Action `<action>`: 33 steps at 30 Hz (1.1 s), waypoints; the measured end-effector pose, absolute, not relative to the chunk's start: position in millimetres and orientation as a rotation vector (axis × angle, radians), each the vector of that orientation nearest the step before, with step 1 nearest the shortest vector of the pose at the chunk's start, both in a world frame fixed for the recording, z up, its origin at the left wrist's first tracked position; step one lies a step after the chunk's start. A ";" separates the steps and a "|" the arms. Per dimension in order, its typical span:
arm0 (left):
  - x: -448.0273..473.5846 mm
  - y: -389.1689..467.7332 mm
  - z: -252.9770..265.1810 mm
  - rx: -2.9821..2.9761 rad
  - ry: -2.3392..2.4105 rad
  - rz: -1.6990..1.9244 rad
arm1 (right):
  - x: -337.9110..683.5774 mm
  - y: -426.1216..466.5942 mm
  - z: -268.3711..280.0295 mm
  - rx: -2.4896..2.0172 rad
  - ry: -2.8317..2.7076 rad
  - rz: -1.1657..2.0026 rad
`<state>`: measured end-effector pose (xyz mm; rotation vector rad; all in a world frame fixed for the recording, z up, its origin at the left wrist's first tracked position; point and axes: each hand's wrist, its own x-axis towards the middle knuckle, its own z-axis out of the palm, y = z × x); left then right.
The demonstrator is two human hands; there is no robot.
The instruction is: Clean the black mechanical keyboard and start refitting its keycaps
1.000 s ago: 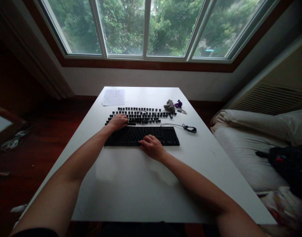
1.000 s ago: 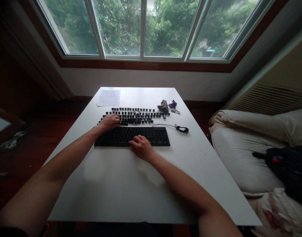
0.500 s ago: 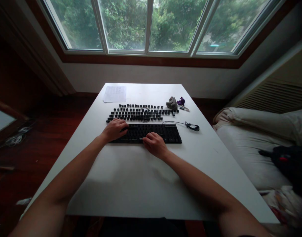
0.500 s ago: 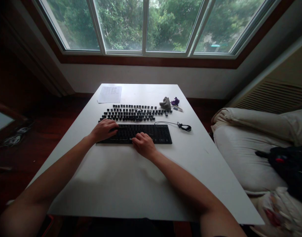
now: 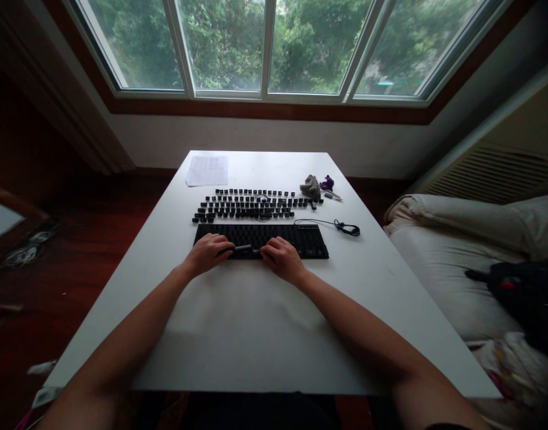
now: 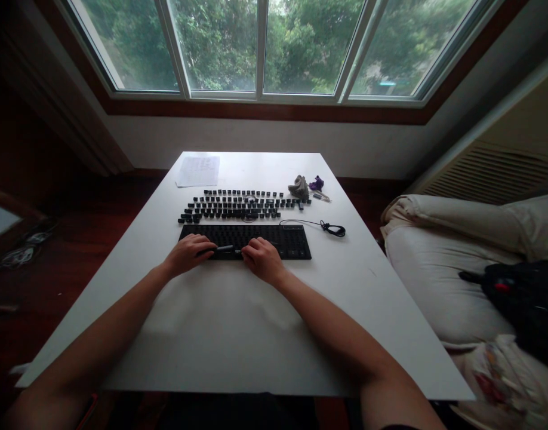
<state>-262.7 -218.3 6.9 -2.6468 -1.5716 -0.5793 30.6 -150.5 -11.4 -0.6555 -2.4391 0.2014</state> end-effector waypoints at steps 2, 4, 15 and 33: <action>-262.1 -218.3 4.8 -2.660 -1.591 -0.628 | 30.3 -150.4 -11.4 -0.651 -2.436 0.213; -261.2 -218.4 2.9 -2.668 -1.605 -0.657 | 30.3 -150.3 -11.7 -0.650 -2.436 0.219; -264.3 -215.3 -6.5 -2.677 -1.710 -0.770 | 30.6 -149.4 -11.7 -0.636 -2.437 0.233; -263.2 -220.1 2.4 -2.685 -1.559 -0.657 | 29.7 -149.3 -11.8 -0.634 -2.457 0.207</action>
